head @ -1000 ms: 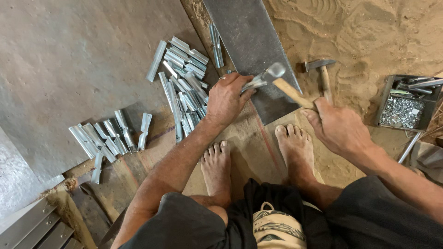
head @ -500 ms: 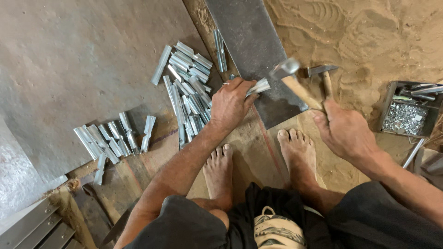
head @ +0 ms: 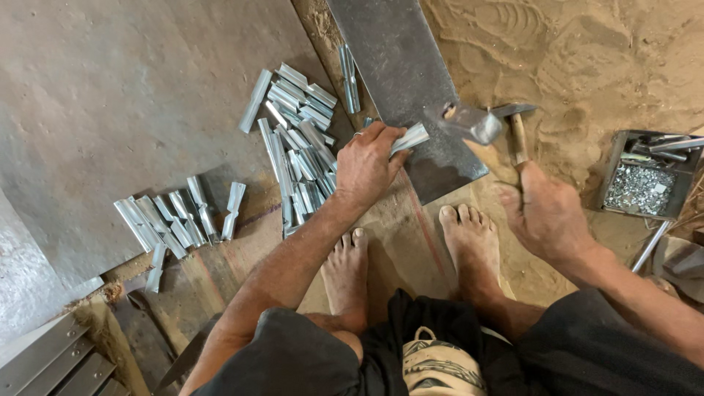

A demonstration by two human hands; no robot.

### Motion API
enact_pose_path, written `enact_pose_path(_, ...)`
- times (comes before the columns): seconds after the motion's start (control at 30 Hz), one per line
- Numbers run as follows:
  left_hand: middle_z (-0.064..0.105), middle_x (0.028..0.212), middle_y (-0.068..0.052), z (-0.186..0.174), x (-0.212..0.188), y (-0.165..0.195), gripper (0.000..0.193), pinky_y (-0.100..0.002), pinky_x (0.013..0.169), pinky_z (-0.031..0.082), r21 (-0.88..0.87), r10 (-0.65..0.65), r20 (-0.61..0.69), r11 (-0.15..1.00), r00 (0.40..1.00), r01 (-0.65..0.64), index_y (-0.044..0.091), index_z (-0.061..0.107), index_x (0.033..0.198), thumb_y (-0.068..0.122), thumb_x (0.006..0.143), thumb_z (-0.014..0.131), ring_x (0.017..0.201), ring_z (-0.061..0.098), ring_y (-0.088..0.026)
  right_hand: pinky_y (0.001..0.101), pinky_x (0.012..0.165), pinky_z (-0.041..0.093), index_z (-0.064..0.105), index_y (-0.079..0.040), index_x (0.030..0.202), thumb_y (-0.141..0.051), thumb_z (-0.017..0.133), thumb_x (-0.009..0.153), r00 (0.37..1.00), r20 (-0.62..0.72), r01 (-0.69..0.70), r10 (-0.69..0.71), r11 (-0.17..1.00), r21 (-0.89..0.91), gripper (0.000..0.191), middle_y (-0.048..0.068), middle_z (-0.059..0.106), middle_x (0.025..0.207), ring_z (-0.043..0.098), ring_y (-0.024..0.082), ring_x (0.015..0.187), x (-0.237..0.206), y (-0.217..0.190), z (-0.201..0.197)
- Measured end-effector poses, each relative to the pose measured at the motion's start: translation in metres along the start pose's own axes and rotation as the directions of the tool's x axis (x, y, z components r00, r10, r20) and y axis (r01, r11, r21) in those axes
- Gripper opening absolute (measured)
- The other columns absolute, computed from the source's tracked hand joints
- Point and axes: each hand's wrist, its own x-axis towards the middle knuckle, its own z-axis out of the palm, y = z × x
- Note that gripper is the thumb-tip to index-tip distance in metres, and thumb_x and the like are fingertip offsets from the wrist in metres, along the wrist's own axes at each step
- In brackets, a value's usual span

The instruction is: The person repeatedly picks up small metal pieces from a pile, places them on a metal block, and strikes them with a hammer. The person then sets the struck pieces aside and continues the process with the next piece.

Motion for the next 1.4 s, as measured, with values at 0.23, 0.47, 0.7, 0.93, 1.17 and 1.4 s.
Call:
enact_pose_path(0.23, 0.067, 0.101, -0.008, 0.0, -0.002, 0.001, 0.033, -0.042, 0.075, 0.059, -0.028, 0.012, -0.049, 1.0, 0.999, -0.014, 0.01, 0.071, 0.113, 0.026, 0.085, 0.081, 0.089, 0.071, -0.03, 0.05, 0.043, 0.047, 0.055, -0.002, 0.097, -0.034, 0.057, 0.103, 0.998, -0.047, 0.036, -0.042, 0.994, -0.104, 0.032, 0.017, 0.059, 0.055, 0.061, 0.036, 0.045, 0.004, -0.005, -0.001)
enact_pose_path(0.47, 0.066, 0.102, -0.008, 0.004, -0.002, 0.0, 0.034, -0.043, 0.075, 0.059, 0.0, -0.009, -0.032, 1.0, 0.999, 0.009, 0.009, 0.069, 0.111, 0.028, 0.085, 0.082, 0.091, 0.072, -0.03, 0.048, 0.039, 0.047, 0.054, -0.004, 0.101, -0.033, 0.052, 0.105, 0.998, 0.058, 0.023, -0.02, 0.998, -0.058, 0.03, 0.015, 0.06, 0.057, 0.061, 0.035, 0.045, 0.006, -0.008, -0.006)
enact_pose_path(0.7, 0.067, 0.102, -0.007, 0.004, -0.005, -0.001, 0.034, -0.042, 0.075, 0.06, -0.019, 0.009, -0.067, 1.0, 0.998, -0.011, 0.01, 0.071, 0.113, 0.026, 0.084, 0.081, 0.09, 0.072, -0.029, 0.0446, 0.038, 0.048, 0.053, -0.001, 0.103, -0.035, 0.05, 0.102, 0.996, -0.077, 0.04, -0.034, 0.995, 0.088, 0.033, 0.014, 0.06, 0.057, 0.063, 0.03, 0.044, 0.003, -0.004, -0.006)
enact_pose_path(0.93, 0.066, 0.105, -0.008, 0.004, 0.002, -0.002, 0.035, -0.041, 0.071, 0.06, -0.014, -0.078, 0.046, 0.997, 0.996, 0.079, 0.008, 0.07, 0.112, 0.029, 0.086, 0.08, 0.085, 0.072, -0.026, 0.0449, 0.043, 0.046, 0.058, -0.003, 0.096, -0.051, 0.048, 0.104, 0.999, 0.045, 0.027, -0.018, 0.979, -0.202, 0.05, 0.01, 0.054, 0.053, 0.059, 0.029, 0.046, 0.009, -0.011, -0.004)
enact_pose_path(1.17, 0.066, 0.101, -0.007, 0.004, -0.001, 0.0, 0.033, -0.042, 0.073, 0.06, -0.022, -0.025, -0.046, 0.999, 0.999, 0.024, 0.009, 0.071, 0.109, 0.029, 0.084, 0.082, 0.088, 0.072, -0.029, 0.0346, 0.034, 0.041, 0.061, -0.004, 0.085, -0.047, 0.042, 0.105, 0.999, 0.043, -0.049, 0.031, 0.858, 0.511, 0.051, 0.003, 0.051, 0.057, 0.048, 0.015, 0.042, 0.004, 0.018, -0.005)
enact_pose_path(1.4, 0.065, 0.103, -0.009, -0.001, -0.001, 0.002, 0.034, -0.043, 0.073, 0.059, -0.022, -0.018, -0.021, 1.0, 1.0, 0.018, 0.01, 0.069, 0.112, 0.028, 0.086, 0.081, 0.088, 0.072, -0.031, 0.0309, 0.041, 0.046, 0.053, 0.005, 0.111, -0.035, 0.044, 0.108, 0.932, -0.261, 0.323, -0.253, 0.905, 0.276, 0.041, 0.012, 0.056, 0.079, 0.053, 0.018, 0.052, 0.019, 0.035, 0.033)
